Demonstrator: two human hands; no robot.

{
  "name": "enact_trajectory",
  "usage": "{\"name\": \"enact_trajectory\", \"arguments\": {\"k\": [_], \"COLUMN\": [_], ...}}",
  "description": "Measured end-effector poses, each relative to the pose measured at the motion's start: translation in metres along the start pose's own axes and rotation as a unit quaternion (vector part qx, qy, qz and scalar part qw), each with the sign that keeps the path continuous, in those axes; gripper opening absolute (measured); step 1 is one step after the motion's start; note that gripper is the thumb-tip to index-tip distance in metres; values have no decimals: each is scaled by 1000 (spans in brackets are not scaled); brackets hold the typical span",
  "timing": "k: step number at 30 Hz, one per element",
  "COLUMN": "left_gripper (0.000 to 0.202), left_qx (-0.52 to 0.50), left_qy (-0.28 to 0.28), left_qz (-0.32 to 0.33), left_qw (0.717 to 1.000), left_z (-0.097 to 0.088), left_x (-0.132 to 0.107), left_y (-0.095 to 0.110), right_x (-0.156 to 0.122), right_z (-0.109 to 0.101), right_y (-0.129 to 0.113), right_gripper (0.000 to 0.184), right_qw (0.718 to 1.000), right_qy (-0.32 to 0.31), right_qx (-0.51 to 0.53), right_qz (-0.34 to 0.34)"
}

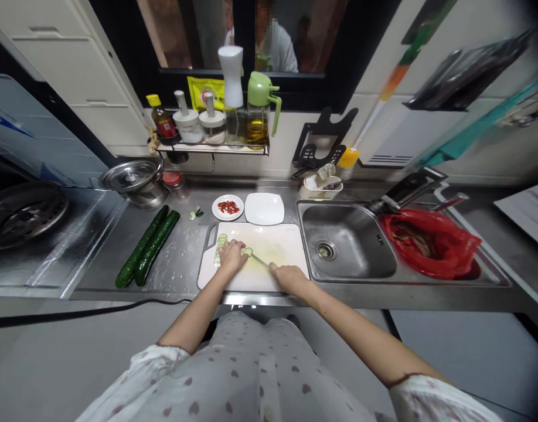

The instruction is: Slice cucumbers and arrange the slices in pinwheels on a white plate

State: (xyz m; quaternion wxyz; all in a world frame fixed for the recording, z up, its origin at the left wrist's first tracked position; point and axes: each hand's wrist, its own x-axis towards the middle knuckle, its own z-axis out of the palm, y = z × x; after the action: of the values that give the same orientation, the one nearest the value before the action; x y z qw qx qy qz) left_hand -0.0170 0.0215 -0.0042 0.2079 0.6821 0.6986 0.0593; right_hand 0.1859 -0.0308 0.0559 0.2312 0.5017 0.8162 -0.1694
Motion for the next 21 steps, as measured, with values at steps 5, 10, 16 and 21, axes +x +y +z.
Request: {"name": "enact_trajectory", "arguments": {"k": [5, 10, 16, 21], "left_gripper": [27, 17, 11, 14], "left_qx": [7, -11, -115, -150], "left_qy": [-1, -1, -9, 3], "left_qz": [3, -16, -54, -82], "left_qw": [1000, 1000, 992, 985], "left_z": [0, -1, -6, -14], "left_x": [0, 0, -18, -39], "left_y": [5, 10, 3, -23], "right_x": [-8, -13, -16, -17], "right_z": [8, 8, 8, 4], "right_y": [3, 4, 3, 2], "right_gripper": [41, 38, 38, 37], "right_qw": [1000, 999, 997, 997], "right_qy": [1, -5, -6, -15], "right_qx": [5, 44, 72, 75], "right_qz": [7, 19, 33, 32]}}
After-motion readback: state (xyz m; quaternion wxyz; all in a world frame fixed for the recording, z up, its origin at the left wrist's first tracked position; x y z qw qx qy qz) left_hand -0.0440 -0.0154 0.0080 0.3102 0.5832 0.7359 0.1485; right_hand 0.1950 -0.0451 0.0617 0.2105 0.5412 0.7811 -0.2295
